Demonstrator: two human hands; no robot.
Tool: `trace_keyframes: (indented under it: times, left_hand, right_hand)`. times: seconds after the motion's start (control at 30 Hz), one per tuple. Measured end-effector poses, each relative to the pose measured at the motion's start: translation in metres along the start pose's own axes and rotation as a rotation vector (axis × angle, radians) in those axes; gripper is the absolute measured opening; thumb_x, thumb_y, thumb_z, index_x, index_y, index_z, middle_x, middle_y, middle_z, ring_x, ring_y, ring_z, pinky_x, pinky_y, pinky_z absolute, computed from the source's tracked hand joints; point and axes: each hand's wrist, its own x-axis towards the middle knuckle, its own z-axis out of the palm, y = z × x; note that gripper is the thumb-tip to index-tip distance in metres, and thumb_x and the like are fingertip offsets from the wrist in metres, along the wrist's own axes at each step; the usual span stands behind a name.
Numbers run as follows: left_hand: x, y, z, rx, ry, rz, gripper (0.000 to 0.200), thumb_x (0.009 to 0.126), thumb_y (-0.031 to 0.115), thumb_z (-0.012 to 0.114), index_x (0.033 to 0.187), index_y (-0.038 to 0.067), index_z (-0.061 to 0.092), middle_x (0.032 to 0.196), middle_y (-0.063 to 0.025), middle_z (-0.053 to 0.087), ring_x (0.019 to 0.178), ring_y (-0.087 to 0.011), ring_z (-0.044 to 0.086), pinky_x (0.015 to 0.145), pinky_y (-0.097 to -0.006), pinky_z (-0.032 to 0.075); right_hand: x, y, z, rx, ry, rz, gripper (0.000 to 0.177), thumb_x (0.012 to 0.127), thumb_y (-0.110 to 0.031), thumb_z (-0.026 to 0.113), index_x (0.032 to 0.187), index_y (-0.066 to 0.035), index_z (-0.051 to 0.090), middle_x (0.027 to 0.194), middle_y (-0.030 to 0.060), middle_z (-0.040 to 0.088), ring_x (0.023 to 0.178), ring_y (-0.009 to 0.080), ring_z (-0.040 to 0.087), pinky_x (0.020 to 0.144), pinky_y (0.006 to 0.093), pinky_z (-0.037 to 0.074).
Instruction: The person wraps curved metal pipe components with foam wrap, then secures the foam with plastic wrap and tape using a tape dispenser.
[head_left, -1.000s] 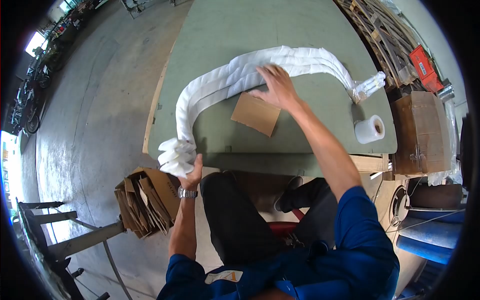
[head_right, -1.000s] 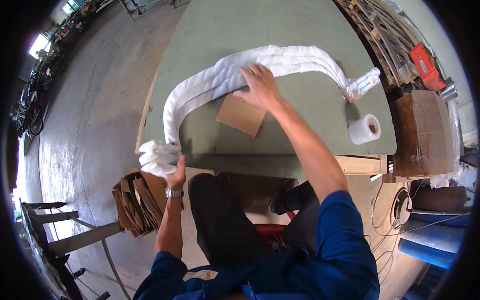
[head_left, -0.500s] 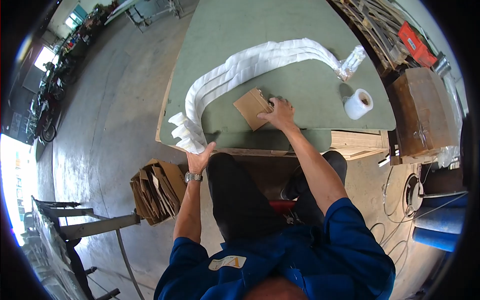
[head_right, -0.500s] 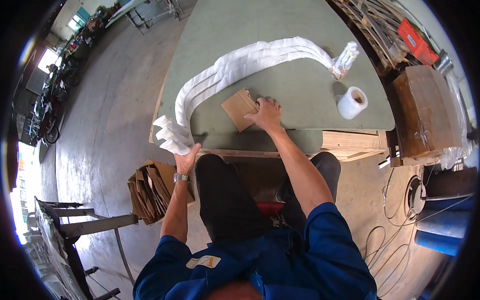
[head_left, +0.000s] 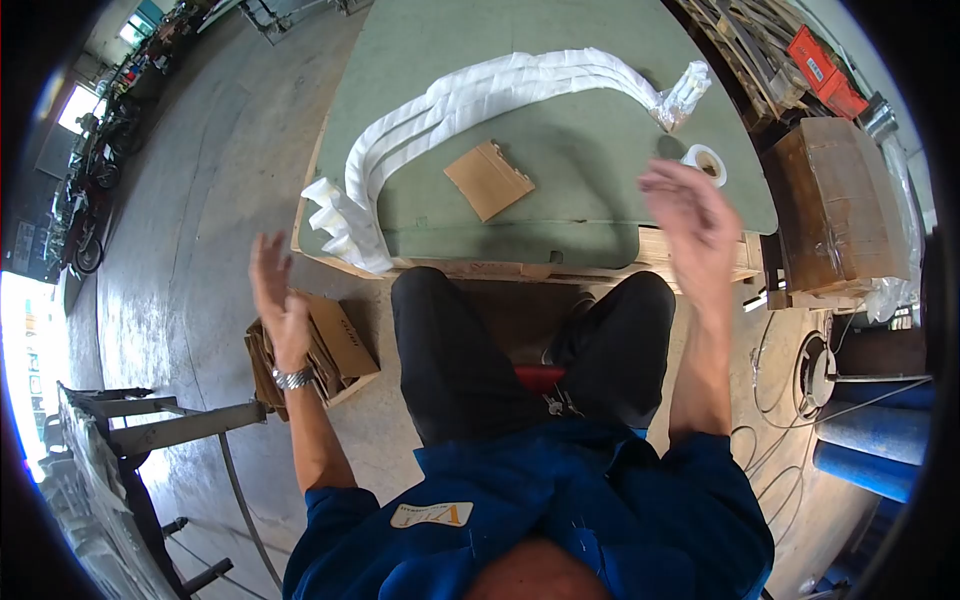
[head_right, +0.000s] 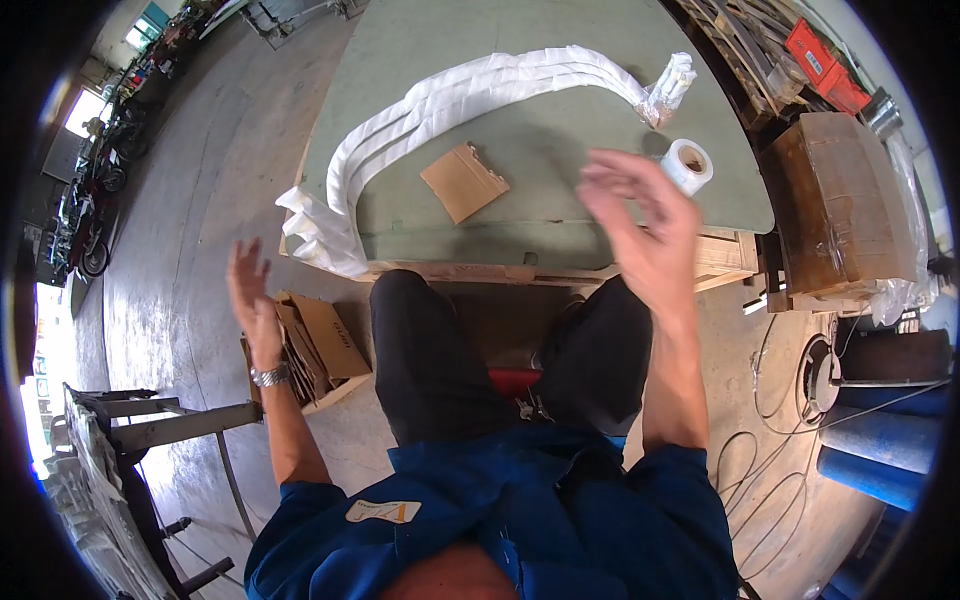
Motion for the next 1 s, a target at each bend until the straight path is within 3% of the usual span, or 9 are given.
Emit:
trace_keyframes:
  times: [0.1,0.23,0.37,0.43,0.53,0.7,0.83,0.93,1.0]
  left_hand:
    - [0.018,0.075,0.007,0.015,0.28,0.112,0.061,0.099,0.036,0.062,0.145,0.0,0.047,0.135,-0.0256,0.06,0.127,-0.0357,0.059,0.107,-0.0531,0.048]
    - [0.036,0.173,0.022,-0.017,0.074,0.529,0.054,0.105,0.037,0.051,0.143,0.0,0.05,0.124,-0.025,0.067,0.121,-0.0447,0.062,0.102,-0.0559,0.051]
    - [0.039,0.219,0.039,-0.195,-0.22,0.789,0.054,0.104,0.036,0.047,0.147,0.002,0.045,0.12,-0.0254,0.068,0.113,-0.0462,0.065,0.098,-0.0539,0.054]
    - [0.034,0.215,0.051,-0.232,-0.509,0.687,0.05,0.099,0.021,0.057,0.145,0.004,0.047,0.115,-0.0241,0.07,0.099,-0.0427,0.069,0.09,-0.0475,0.058]
    - [-0.025,0.182,0.105,0.044,-0.611,0.078,0.037,0.082,0.001,0.077,0.118,0.005,0.068,0.105,-0.0134,0.074,0.088,-0.0252,0.072,0.076,-0.0346,0.056]
    - [-0.149,0.067,0.154,0.255,-0.982,0.276,0.026,0.084,0.018,0.078,0.105,0.004,0.072,0.094,-0.0128,0.07,0.087,-0.0316,0.067,0.081,-0.0426,0.053]
    - [-0.172,0.038,0.174,0.174,-1.074,0.367,0.029,0.085,0.02,0.077,0.108,0.003,0.071,0.1,-0.0142,0.07,0.092,-0.0326,0.066,0.083,-0.0428,0.052]
    - [-0.145,0.048,0.19,0.039,-1.198,0.032,0.034,0.086,0.019,0.075,0.117,0.004,0.068,0.109,-0.0141,0.068,0.104,-0.0347,0.064,0.087,-0.0431,0.053]
    - [-0.124,0.067,0.213,-0.021,-1.181,0.167,0.037,0.088,0.019,0.074,0.121,0.006,0.067,0.112,-0.0145,0.068,0.105,-0.0345,0.064,0.089,-0.0422,0.053]
  right_hand:
    - [-0.005,-0.05,-0.022,0.041,0.082,-0.318,0.033,0.096,-0.017,0.068,0.12,0.005,0.064,0.104,0.0181,0.069,0.092,0.0238,0.067,0.084,0.0351,0.054]
    - [-0.006,-0.1,-0.018,0.069,0.057,-0.78,0.056,0.097,-0.045,0.064,0.121,0.006,0.06,0.1,0.0196,0.067,0.083,0.0303,0.065,0.075,0.0403,0.055]
    - [-0.015,-0.113,-0.027,0.105,-0.172,-0.902,0.064,0.098,-0.055,0.057,0.124,0.004,0.061,0.113,0.022,0.066,0.089,0.0359,0.063,0.076,0.0463,0.053]
    - [-0.033,-0.094,-0.036,-0.028,-0.354,-0.602,0.051,0.095,-0.042,0.068,0.12,0.002,0.066,0.112,0.0194,0.067,0.095,0.0346,0.064,0.08,0.0468,0.053]
    - [-0.085,-0.044,-0.041,-0.271,-0.483,0.026,0.054,0.081,-0.031,0.084,0.12,0.002,0.065,0.11,0.0199,0.067,0.104,0.0371,0.064,0.088,0.0397,0.052]
    - [-0.277,0.048,-0.057,-0.795,-0.398,0.429,0.077,0.092,-0.037,0.072,0.152,-0.004,0.039,0.158,0.0269,0.029,0.146,0.0438,0.03,0.119,0.0483,0.029]
    - [-0.288,0.04,-0.065,-0.533,-0.246,0.562,0.081,0.092,-0.038,0.071,0.156,-0.004,0.034,0.163,0.0263,0.022,0.15,0.0437,0.023,0.122,0.0495,0.022]
    - [-0.302,0.028,-0.076,-0.492,-0.062,0.686,0.06,0.097,-0.029,0.068,0.145,0.0,0.048,0.145,0.0246,0.049,0.134,0.0361,0.05,0.105,0.0441,0.046]
    - [-0.32,0.024,-0.088,-0.31,0.092,0.917,0.038,0.099,-0.02,0.066,0.126,0.006,0.061,0.113,0.0157,0.07,0.103,0.0221,0.07,0.076,0.0318,0.06]
